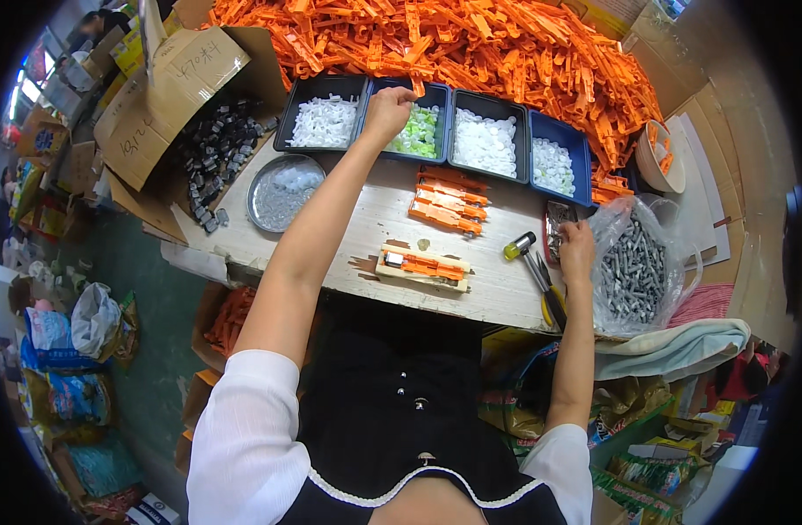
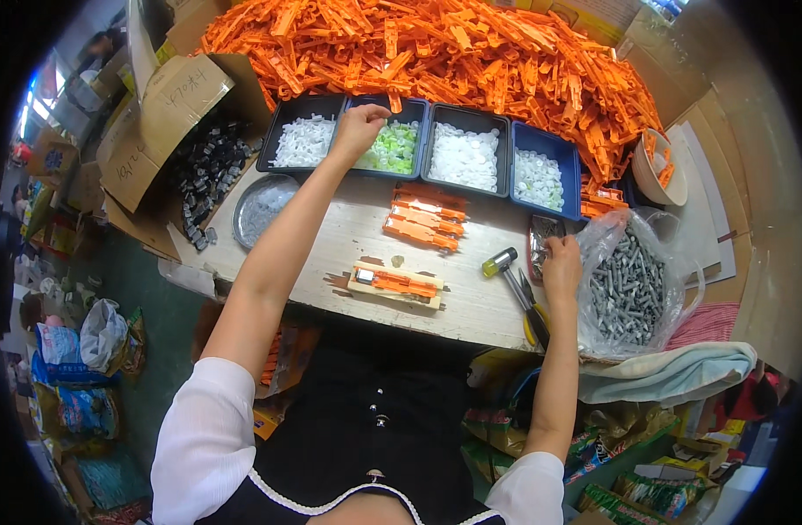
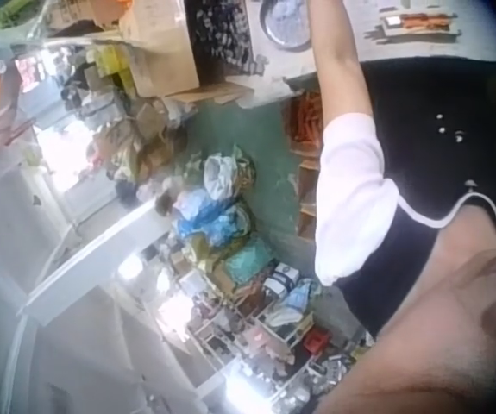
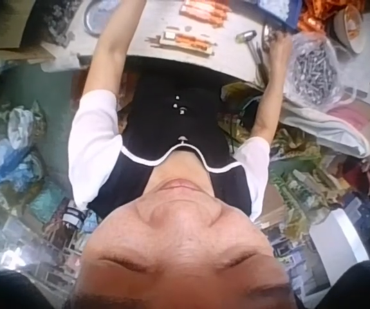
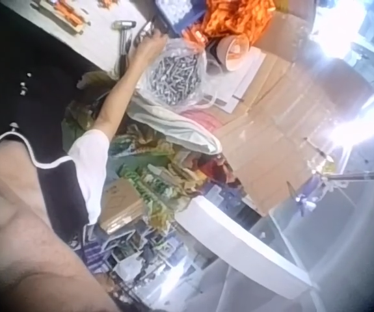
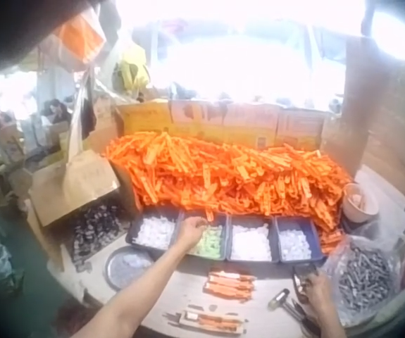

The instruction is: Manually assembling plastic toy parts by inserting small components and using a small hammer to secure them.

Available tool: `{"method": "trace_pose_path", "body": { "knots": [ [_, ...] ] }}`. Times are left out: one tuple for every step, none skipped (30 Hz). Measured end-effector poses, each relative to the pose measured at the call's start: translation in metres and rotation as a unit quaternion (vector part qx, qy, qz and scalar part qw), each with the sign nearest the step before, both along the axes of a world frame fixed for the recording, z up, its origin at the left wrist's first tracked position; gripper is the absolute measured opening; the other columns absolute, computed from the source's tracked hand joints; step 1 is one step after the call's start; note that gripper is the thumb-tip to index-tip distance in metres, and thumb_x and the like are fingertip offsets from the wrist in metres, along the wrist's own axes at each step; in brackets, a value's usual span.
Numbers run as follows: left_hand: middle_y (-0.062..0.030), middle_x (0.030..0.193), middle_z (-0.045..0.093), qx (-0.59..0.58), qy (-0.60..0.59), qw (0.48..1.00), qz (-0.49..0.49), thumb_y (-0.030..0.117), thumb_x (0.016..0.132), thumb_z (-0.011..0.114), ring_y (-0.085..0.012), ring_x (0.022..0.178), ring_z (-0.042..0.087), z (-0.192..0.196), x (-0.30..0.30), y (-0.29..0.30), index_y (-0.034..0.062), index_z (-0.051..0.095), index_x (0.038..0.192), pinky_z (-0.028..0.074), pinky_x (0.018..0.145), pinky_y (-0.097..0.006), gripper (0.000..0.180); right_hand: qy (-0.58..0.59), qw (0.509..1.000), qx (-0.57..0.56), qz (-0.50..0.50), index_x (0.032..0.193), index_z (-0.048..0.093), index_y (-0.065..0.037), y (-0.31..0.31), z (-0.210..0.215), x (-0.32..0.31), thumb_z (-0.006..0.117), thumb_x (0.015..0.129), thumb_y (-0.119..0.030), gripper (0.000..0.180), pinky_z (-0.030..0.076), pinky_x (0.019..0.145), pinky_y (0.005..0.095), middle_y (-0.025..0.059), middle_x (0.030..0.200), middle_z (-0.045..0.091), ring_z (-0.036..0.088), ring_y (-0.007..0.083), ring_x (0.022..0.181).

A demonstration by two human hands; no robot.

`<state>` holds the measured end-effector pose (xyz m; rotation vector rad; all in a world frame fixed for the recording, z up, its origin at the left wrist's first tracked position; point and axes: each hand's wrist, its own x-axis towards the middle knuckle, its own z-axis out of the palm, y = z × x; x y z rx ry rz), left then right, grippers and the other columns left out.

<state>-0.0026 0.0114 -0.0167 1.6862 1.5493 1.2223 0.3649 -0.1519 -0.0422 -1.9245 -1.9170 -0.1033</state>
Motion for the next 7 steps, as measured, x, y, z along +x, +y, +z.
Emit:
{"method": "trace_pose_path", "body": {
  "knots": [
    [-0.0115, 0.085, 0.064, 0.036, 0.027, 0.999, 0.015, 0.011, 0.076, 0.057, -0.0267, 0.082, 0.061, -0.0041, -0.0008, 0.0003, 0.0096, 0.068, 0.084, 0.047, 0.075, -0.035, 0.014, 0.0, 1.0, 0.002, 0.001, 0.083, 0.061, -0.005, -0.0009, 0.0003, -0.0002, 0.054, 0.074, 0.0, 0.013, 0.042, 0.069, 0.0394, 0.0143, 0.084, 0.052, 0.053, 0.0326, 0.081],
    [-0.0119, 0.087, 0.062, 0.071, 0.053, 0.996, 0.031, 0.009, 0.077, 0.056, -0.0269, 0.083, 0.06, -0.0074, -0.002, 0.0016, 0.0094, 0.068, 0.085, 0.046, 0.075, -0.035, 0.015, 0.01, 1.0, 0.019, 0.001, 0.083, 0.061, -0.005, -0.0025, 0.0008, -0.0005, 0.054, 0.074, 0.001, 0.013, 0.042, 0.069, 0.0392, 0.0144, 0.084, 0.052, 0.053, 0.0325, 0.081],
    [-0.0119, 0.087, 0.062, 0.074, 0.053, 0.995, 0.032, 0.009, 0.077, 0.056, -0.0269, 0.083, 0.06, -0.01, -0.0037, 0.0037, 0.0094, 0.068, 0.085, 0.046, 0.075, -0.035, 0.015, 0.02, 0.999, 0.036, 0.001, 0.083, 0.061, -0.005, -0.0024, 0.0014, -0.001, 0.054, 0.074, 0.001, 0.013, 0.042, 0.069, 0.0391, 0.0144, 0.084, 0.052, 0.053, 0.0324, 0.08],
    [-0.0124, 0.089, 0.06, 0.05, 0.064, 0.996, 0.032, 0.009, 0.077, 0.056, -0.027, 0.084, 0.059, -0.0104, -0.0033, 0.0027, 0.0097, 0.068, 0.085, 0.046, 0.076, -0.036, 0.014, 0.019, 0.999, 0.036, 0.0, 0.083, 0.061, -0.005, -0.0029, 0.0014, -0.0009, 0.054, 0.074, 0.001, 0.013, 0.042, 0.069, 0.0391, 0.0144, 0.084, 0.052, 0.053, 0.0324, 0.08],
    [-0.013, 0.092, 0.058, 0.027, 0.074, 0.996, 0.032, 0.009, 0.077, 0.057, -0.0272, 0.086, 0.058, -0.0106, -0.0033, 0.002, 0.0101, 0.068, 0.086, 0.045, 0.077, -0.037, 0.014, 0.038, 0.998, 0.054, 0.006, 0.083, 0.061, -0.004, -0.0032, 0.0013, -0.0008, 0.055, 0.074, 0.0, 0.011, 0.042, 0.069, 0.0388, 0.0144, 0.084, 0.052, 0.053, 0.0324, 0.08],
    [-0.014, 0.092, 0.058, 0.015, 0.029, 0.999, 0.024, 0.011, 0.077, 0.058, -0.027, 0.088, 0.058, -0.0103, -0.0038, 0.0019, 0.0111, 0.068, 0.086, 0.043, 0.08, -0.039, 0.014, 0.057, 0.996, 0.071, 0.013, 0.082, 0.061, -0.004, -0.0031, 0.0011, -0.0008, 0.056, 0.074, -0.001, 0.01, 0.042, 0.069, 0.0386, 0.0144, 0.085, 0.052, 0.053, 0.0323, 0.08],
    [-0.015, 0.093, 0.059, 0.002, -0.016, 1.0, 0.015, 0.013, 0.077, 0.059, -0.0268, 0.091, 0.057, -0.0081, -0.004, 0.0013, 0.0122, 0.069, 0.087, 0.041, 0.084, -0.041, 0.013, 0.057, 0.996, 0.072, 0.012, 0.082, 0.061, -0.004, -0.0038, 0.0014, -0.0004, 0.056, 0.074, -0.001, 0.01, 0.042, 0.069, 0.0386, 0.0144, 0.085, 0.052, 0.053, 0.0323, 0.08]
  ]
}}
